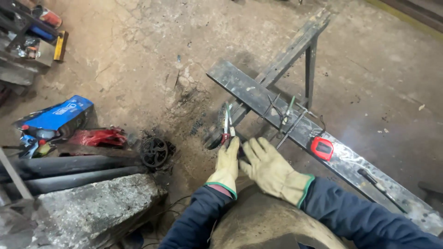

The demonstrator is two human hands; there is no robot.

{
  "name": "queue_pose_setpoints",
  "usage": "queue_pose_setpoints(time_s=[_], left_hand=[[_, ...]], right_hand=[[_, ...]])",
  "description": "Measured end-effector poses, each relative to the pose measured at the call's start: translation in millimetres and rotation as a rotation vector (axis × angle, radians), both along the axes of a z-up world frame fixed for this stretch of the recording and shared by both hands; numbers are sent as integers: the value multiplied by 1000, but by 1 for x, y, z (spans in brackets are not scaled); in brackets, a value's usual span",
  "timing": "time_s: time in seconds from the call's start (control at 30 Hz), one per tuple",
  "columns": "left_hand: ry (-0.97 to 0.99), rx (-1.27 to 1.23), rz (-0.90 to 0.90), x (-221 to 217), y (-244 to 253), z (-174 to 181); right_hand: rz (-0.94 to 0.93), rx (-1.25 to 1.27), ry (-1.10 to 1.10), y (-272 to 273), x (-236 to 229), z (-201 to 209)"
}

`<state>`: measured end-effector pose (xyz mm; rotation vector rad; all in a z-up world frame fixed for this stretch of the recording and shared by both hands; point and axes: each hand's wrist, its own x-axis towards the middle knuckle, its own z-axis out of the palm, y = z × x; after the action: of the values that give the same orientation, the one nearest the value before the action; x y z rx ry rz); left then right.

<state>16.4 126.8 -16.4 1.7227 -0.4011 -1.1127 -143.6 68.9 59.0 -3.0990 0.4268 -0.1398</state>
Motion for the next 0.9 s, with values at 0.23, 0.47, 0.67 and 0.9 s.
queue_pose_setpoints(time_s=[0.23,0.47,0.67,0.9], left_hand=[[-149,128,-142,1,-12,0],[-430,209,-278,34,-57,32],[-266,219,-25,68,-115,127],[-417,-54,-503,15,-130,83]], right_hand=[[165,31,57,2,-3,0],[23,95,131,-11,14,72],[-53,-42,-5,-43,11,126],[-123,-11,24,-54,21,73]])
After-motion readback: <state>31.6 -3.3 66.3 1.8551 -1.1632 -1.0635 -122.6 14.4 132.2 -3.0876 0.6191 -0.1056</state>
